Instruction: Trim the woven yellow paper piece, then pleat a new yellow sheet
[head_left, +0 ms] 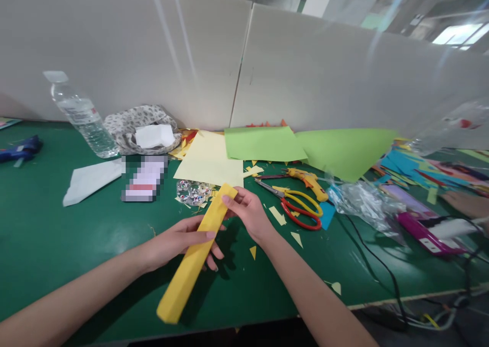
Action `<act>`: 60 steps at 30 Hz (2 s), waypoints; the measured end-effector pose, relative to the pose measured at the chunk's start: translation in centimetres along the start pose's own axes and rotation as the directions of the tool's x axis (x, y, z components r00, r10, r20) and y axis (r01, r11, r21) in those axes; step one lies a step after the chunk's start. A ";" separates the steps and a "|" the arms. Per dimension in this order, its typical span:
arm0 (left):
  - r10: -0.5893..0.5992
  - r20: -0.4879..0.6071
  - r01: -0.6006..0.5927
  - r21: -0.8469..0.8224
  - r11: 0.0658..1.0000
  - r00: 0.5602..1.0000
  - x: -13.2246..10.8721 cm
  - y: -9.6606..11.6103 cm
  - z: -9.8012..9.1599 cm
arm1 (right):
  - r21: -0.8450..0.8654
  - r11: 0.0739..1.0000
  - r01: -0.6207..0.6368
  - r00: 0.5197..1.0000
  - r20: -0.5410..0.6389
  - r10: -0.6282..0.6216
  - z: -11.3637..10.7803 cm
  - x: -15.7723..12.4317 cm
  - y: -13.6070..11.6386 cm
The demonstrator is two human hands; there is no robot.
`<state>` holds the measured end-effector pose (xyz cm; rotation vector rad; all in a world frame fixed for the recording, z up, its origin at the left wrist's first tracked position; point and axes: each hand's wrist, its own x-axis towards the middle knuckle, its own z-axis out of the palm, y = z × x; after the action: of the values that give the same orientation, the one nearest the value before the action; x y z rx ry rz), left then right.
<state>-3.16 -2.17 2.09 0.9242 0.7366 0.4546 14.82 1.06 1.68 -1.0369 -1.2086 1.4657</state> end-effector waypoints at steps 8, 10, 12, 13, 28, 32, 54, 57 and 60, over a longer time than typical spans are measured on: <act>-0.013 -0.069 0.021 0.117 0.993 0.998 0.0 0.8 -1.0 | 0.038 0.996 0.075 0.986 -0.151 -0.069 -0.2 0.5 0.4; 0.008 -0.045 -0.001 0.157 0.988 0.999 -0.1 0.9 -1.3 | 0.043 0.994 0.099 0.985 -0.145 -0.092 -0.2 0.5 0.4; 0.015 -0.024 -0.011 0.165 0.986 1.000 -0.1 0.8 -1.4 | 0.034 0.993 0.109 0.989 -0.107 -0.105 -0.1 0.3 0.4; 0.012 -0.023 -0.008 0.161 0.987 1.000 -0.1 0.7 -1.3 | 0.020 0.995 0.095 0.993 -0.064 -0.094 0.0 0.2 0.5; 0.088 -0.011 -0.084 0.200 0.976 0.996 0.7 -0.3 -1.0 | -0.168 0.984 0.066 0.991 0.124 -0.046 0.0 -0.4 0.0; 0.042 -0.027 -0.035 0.231 0.972 0.999 0.5 -0.2 -0.9 | -0.207 0.975 0.074 0.997 0.001 -0.075 -0.1 -0.4 -0.6; 0.321 -0.144 -0.051 0.848 0.528 0.936 -0.3 0.1 -0.1 | -0.286 0.958 0.018 0.936 0.340 0.084 0.3 -0.8 -0.4; 0.338 -0.143 -0.014 0.907 0.421 0.930 -0.4 -0.2 -0.1 | -0.261 0.965 -0.002 0.913 0.393 0.109 0.1 -0.9 -0.3; 0.404 -0.158 0.018 0.943 0.331 0.901 -0.1 -0.9 -0.5 | -0.267 0.962 -0.055 0.894 0.415 0.166 0.0 -0.8 -0.3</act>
<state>-3.61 -2.46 1.18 2.1200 1.2998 0.4037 15.08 0.26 1.99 -0.9830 -1.7123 1.7276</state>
